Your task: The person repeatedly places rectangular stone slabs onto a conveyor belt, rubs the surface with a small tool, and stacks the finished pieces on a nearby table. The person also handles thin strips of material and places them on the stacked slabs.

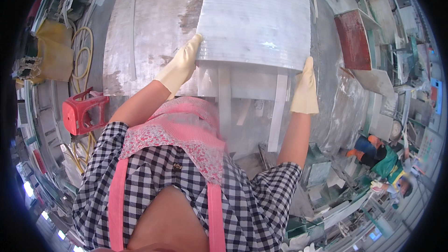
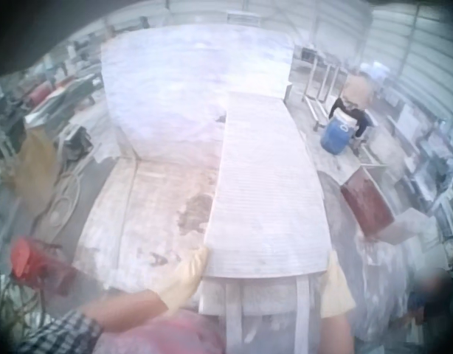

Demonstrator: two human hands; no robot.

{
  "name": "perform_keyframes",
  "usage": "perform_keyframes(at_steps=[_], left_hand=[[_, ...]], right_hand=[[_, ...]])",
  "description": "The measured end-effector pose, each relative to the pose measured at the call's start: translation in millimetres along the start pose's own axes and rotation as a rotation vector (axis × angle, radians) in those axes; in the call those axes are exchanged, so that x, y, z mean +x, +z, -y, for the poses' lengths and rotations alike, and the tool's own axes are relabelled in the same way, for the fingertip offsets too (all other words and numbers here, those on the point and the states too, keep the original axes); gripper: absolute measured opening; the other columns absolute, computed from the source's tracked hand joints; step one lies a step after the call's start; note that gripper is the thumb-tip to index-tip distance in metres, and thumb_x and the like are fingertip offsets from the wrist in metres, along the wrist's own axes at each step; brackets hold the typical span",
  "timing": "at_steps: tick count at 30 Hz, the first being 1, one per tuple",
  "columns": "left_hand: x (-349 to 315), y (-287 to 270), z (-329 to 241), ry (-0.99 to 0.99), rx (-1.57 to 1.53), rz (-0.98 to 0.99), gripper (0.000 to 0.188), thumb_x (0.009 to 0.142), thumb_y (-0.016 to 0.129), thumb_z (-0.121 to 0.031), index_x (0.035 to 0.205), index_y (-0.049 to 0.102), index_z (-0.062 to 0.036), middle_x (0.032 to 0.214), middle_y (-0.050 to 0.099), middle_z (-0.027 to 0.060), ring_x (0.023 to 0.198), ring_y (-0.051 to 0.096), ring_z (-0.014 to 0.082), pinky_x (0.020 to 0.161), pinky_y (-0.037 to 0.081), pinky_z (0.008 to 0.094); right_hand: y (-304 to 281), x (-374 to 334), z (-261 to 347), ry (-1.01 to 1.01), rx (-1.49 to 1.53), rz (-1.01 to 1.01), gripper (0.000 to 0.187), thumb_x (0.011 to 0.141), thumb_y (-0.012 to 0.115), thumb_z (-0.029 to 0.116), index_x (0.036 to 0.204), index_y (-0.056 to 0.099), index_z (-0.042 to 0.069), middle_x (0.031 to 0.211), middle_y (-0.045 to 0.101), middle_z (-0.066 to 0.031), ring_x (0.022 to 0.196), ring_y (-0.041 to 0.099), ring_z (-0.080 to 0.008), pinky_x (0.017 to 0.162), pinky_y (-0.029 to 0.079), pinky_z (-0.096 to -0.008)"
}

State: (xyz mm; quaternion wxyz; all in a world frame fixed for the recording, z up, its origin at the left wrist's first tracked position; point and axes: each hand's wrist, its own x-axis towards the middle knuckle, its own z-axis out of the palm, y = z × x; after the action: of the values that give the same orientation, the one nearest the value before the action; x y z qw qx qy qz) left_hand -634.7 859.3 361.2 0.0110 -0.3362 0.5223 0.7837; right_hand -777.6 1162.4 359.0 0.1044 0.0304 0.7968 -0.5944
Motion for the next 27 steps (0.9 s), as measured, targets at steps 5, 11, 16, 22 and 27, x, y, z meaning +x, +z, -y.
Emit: perform_keyframes(at_steps=[5,11,16,22,27], left_hand=[[5,-13,12,0.222,0.219,0.083,0.063,0.104,0.040,-0.044,0.140,0.051,0.0064,0.137,0.058,0.0217,0.129,0.053,0.0293,0.109,0.037,0.0369],[25,-51,23,-0.056,-0.218,0.104,0.068,0.105,0.035,-0.049,0.148,0.042,0.0030,0.153,0.044,0.0192,0.142,0.041,0.0258,0.114,0.034,0.0394],[11,-99,48,0.161,-0.041,-0.082,0.066,0.105,0.028,-0.047,0.153,0.037,-0.0014,0.158,0.039,0.0172,0.149,0.032,0.0239,0.118,0.029,0.0352],[12,-91,52,0.130,-0.071,-0.067,0.069,0.106,0.027,-0.047,0.157,0.027,-0.0015,0.157,0.040,0.0182,0.148,0.034,0.0250,0.119,0.027,0.0359],[10,-23,46,0.089,0.190,0.012,0.069,0.105,0.033,-0.050,0.156,0.032,-0.0032,0.157,0.041,0.0149,0.146,0.037,0.0232,0.119,0.026,0.0357]], right_hand=[[-5,-4,1,0.069,-0.199,0.002,0.076,0.103,0.037,0.060,0.134,0.060,-0.005,0.131,0.065,-0.0118,0.124,0.057,-0.0210,0.107,0.038,-0.0279],[-11,3,-5,-0.045,-0.187,-0.013,0.065,0.105,0.041,0.049,0.139,0.052,-0.005,0.128,0.066,-0.0134,0.120,0.058,-0.0216,0.105,0.040,-0.0295],[-18,2,6,0.408,-0.427,-0.035,0.081,0.103,0.032,0.065,0.139,0.055,-0.004,0.138,0.060,-0.0105,0.127,0.054,-0.0181,0.108,0.038,-0.0282],[-5,3,-10,0.045,0.012,0.010,0.076,0.107,0.027,0.058,0.147,0.044,-0.004,0.148,0.051,-0.0143,0.134,0.049,-0.0244,0.115,0.031,-0.0311],[-8,-6,-9,0.090,-0.083,0.004,0.078,0.105,0.030,0.061,0.146,0.047,-0.003,0.149,0.052,-0.0124,0.138,0.045,-0.0236,0.116,0.029,-0.0302]])
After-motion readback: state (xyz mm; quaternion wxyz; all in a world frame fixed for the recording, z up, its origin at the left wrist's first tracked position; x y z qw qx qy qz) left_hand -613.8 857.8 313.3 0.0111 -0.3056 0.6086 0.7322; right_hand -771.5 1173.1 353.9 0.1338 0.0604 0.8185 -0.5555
